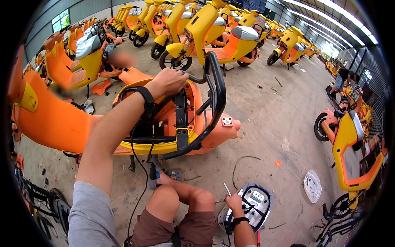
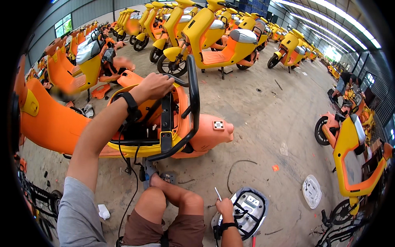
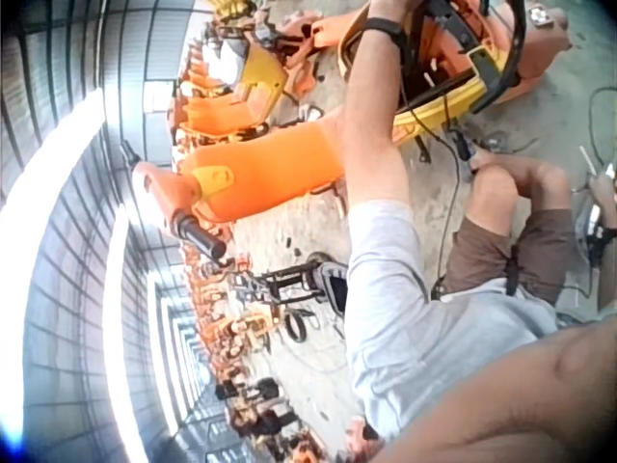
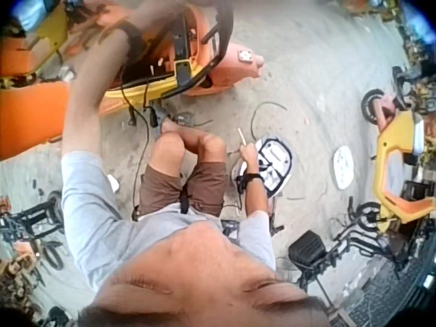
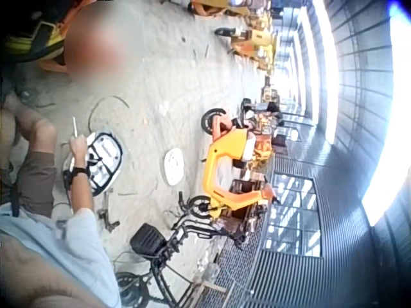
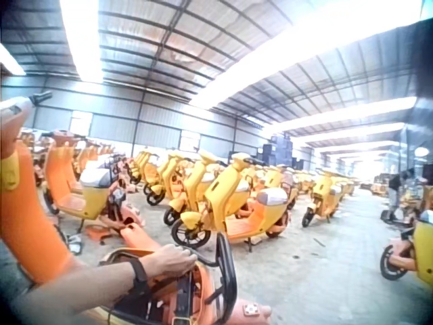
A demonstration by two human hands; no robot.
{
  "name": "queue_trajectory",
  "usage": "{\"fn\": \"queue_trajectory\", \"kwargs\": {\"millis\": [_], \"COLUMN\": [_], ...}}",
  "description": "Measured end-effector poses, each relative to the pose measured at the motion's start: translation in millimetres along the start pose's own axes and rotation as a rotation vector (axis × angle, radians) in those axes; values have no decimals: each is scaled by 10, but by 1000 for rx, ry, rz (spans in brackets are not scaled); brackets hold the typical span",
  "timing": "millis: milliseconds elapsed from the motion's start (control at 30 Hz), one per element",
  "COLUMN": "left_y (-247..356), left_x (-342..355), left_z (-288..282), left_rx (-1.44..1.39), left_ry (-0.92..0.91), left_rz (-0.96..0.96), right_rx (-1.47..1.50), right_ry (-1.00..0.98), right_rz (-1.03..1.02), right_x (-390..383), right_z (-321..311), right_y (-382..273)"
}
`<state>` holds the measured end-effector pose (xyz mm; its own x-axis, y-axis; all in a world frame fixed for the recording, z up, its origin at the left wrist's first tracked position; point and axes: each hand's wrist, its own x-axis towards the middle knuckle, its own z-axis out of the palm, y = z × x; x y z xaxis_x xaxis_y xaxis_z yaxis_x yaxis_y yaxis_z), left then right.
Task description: The person uses a screwdriver and a socket wrench to manipulate fasteners and wires inside the storage compartment of an orange electric scooter.
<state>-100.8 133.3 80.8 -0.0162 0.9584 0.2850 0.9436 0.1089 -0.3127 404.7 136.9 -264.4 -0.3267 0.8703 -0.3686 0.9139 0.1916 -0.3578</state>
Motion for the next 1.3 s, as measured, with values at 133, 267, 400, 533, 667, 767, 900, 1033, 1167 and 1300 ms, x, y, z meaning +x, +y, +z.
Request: {"fn": "queue_trajectory", "kwargs": {"millis": [133, 267, 400, 533, 667, 767, 900, 1033, 1167, 1300], "left_y": [45, -24, -19, -74, -42, -70, -110, 240, 602, 792], "left_x": [-32, -29, -41, -56, -2, -9, -162, -522, -949, -1194], "left_z": [-54, -47, -63, -42, 0, 29, -96, -419, -617, -567], "left_rx": [-103, -114, -108, -205, -360, -557, -765, -985, -1086, -1075], "left_ry": [-5, -34, -32, 6, 67, 185, 272, 104, -59, -42], "left_rz": [4, 30, 18, 25, -38, -118, -210, -169, -139, -75], "right_rx": [3, 32, 15, 3, 25, -6, -13, 6, 10, 70], "right_ry": [29, 42, 62, 61, 39, 49, 49, 65, 63, -16], "right_rz": [-2, 2, -5, 1, 26, 14, -24, 21, 16, 23], "right_x": [-26, 76, 102, 97, 70, 24, 33, 61, 67, 42], "right_z": [3, 152, 218, 211, 145, 66, 84, 120, 87, 32], "right_y": [45, 197, 277, 247, 195, 89, 66, 184, 235, 208]}}
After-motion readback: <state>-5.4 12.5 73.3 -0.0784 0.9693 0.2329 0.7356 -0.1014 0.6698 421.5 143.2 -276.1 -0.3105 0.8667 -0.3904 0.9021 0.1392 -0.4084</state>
